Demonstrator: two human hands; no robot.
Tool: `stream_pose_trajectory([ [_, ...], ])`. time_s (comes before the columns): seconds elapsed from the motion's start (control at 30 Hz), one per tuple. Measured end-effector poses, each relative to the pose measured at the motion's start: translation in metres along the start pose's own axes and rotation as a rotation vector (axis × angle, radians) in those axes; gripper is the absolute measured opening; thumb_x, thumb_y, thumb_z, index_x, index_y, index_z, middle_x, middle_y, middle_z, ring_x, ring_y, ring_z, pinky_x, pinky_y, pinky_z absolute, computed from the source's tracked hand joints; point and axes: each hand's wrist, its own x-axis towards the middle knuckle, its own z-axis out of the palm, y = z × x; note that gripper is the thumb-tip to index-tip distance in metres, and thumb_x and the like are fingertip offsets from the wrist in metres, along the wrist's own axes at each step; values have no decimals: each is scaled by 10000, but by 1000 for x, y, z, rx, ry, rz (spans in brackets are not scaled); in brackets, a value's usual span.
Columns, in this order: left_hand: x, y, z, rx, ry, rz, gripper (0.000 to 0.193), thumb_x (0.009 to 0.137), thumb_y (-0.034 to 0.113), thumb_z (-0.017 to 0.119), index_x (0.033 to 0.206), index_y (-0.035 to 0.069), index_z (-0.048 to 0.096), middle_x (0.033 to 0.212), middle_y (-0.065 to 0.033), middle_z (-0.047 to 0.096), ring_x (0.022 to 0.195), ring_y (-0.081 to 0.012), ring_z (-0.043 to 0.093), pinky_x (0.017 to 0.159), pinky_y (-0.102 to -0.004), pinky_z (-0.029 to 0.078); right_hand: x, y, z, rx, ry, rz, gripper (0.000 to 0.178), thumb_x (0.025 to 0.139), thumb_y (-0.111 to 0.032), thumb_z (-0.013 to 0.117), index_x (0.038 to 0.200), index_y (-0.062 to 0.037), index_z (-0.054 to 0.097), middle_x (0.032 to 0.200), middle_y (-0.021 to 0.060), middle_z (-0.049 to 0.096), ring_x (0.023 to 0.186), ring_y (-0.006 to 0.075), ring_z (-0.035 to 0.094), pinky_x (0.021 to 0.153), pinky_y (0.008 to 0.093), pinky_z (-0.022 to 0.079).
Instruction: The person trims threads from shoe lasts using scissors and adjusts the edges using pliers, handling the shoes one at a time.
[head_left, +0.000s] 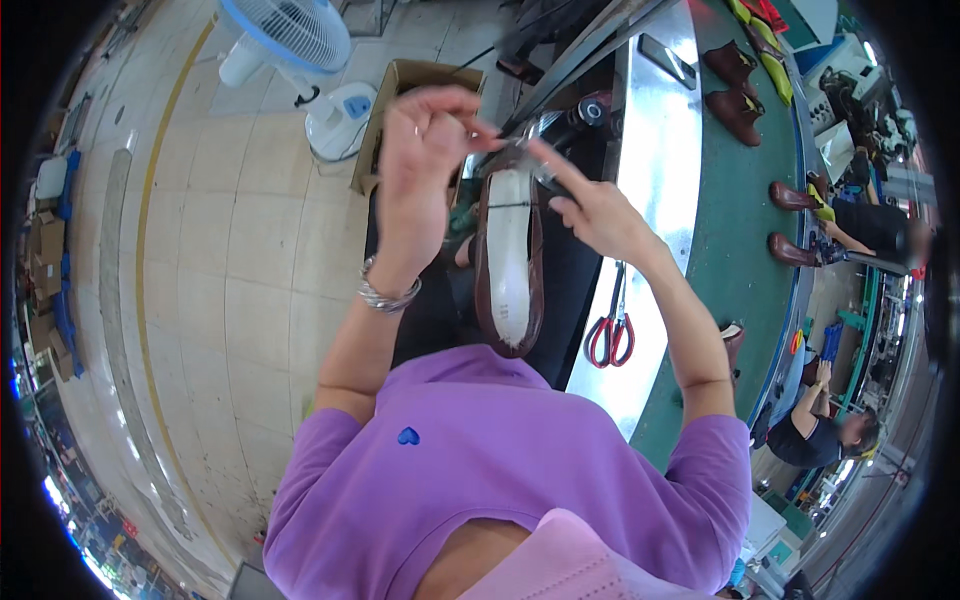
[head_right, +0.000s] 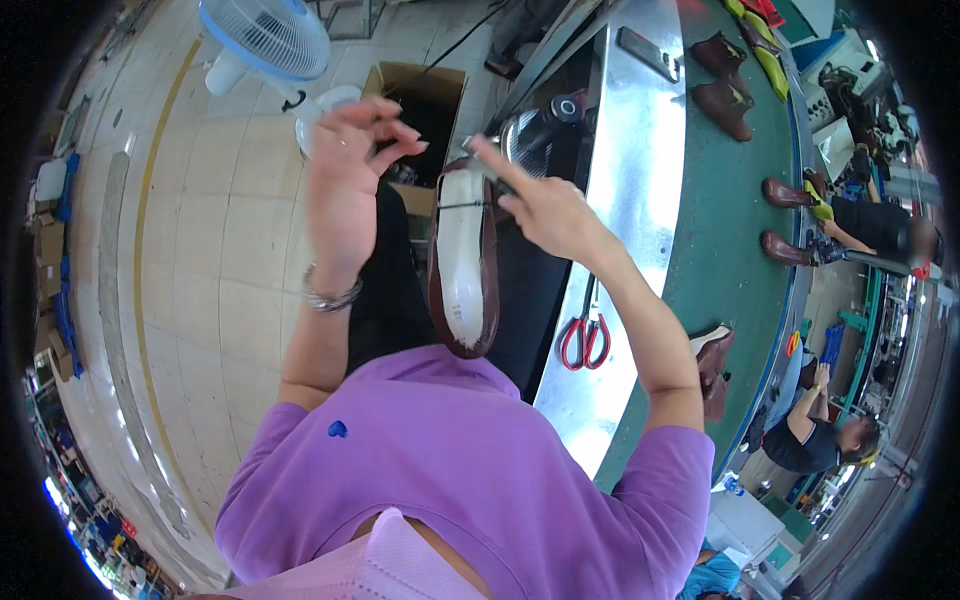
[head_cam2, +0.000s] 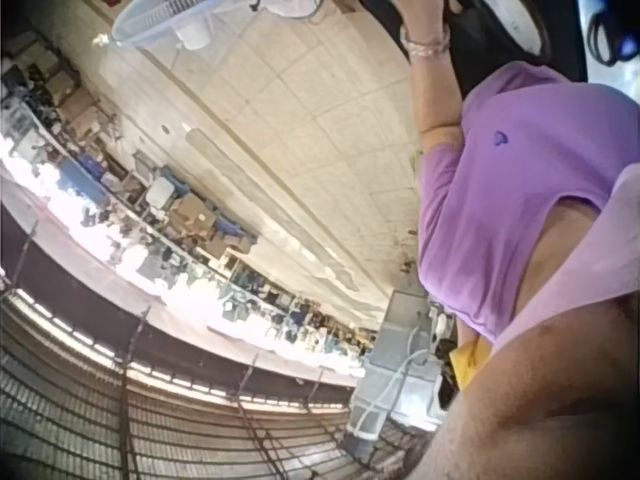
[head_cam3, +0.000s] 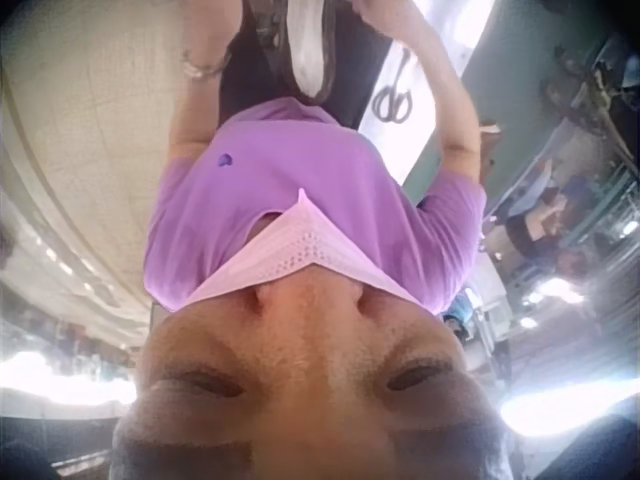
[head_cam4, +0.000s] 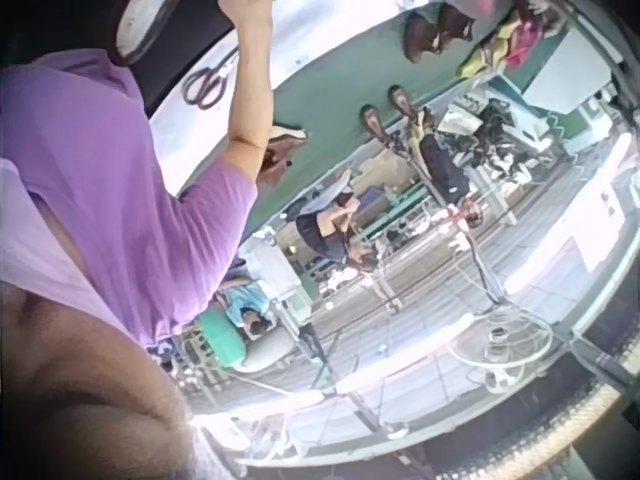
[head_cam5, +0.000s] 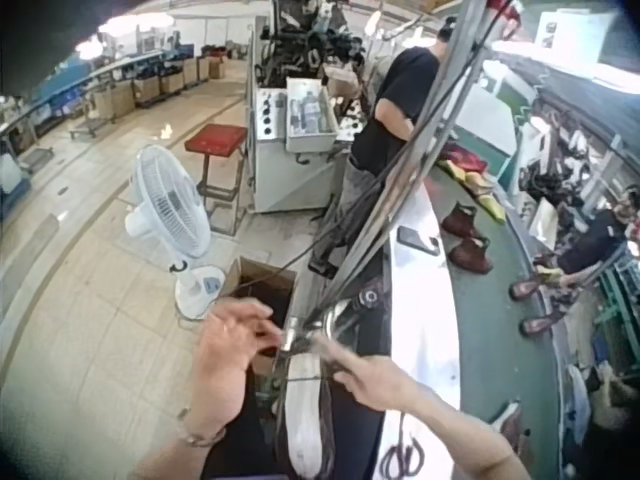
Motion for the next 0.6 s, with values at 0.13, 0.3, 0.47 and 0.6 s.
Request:
stream_pose_trajectory([
  [0.13,5,108,66,-1042,-462,-170,635,946,530,206,1405,92,207,1382,-170,292,1080,-351,456,935,-439,394,-35,19,15,394,464,333,648,907,-128,484,1438,-287,148,723,132,643,628,254,635,602,402,496],
  [0.3,14,100,60,-996,-403,-73,627,948,523,211,1406,94,205,1378,-170,297,1085,-347,458,935,-438,393,-75,174,85,-241,678,686,516,901,-365,525,1297,-60,400,745,72,581,665,146,576,574,216,425],
  [0.47,-7,101,67,-868,-289,-22,618,951,514,217,1407,98,201,1374,-169,303,1091,-343,459,935,-437,392,-114,231,133,-175,669,605,901,737,-227,718,1441,-145,161,1034,348,506,854,480,547,710,487,452],
  [0.6,-11,99,63,-798,-237,-21,610,953,506,221,1408,100,199,1370,-168,308,1097,-340,461,936,-436,391,-191,224,133,60,588,575,847,745,-270,701,1411,-127,198,990,304,503,820,431,539,686,450,438],
])
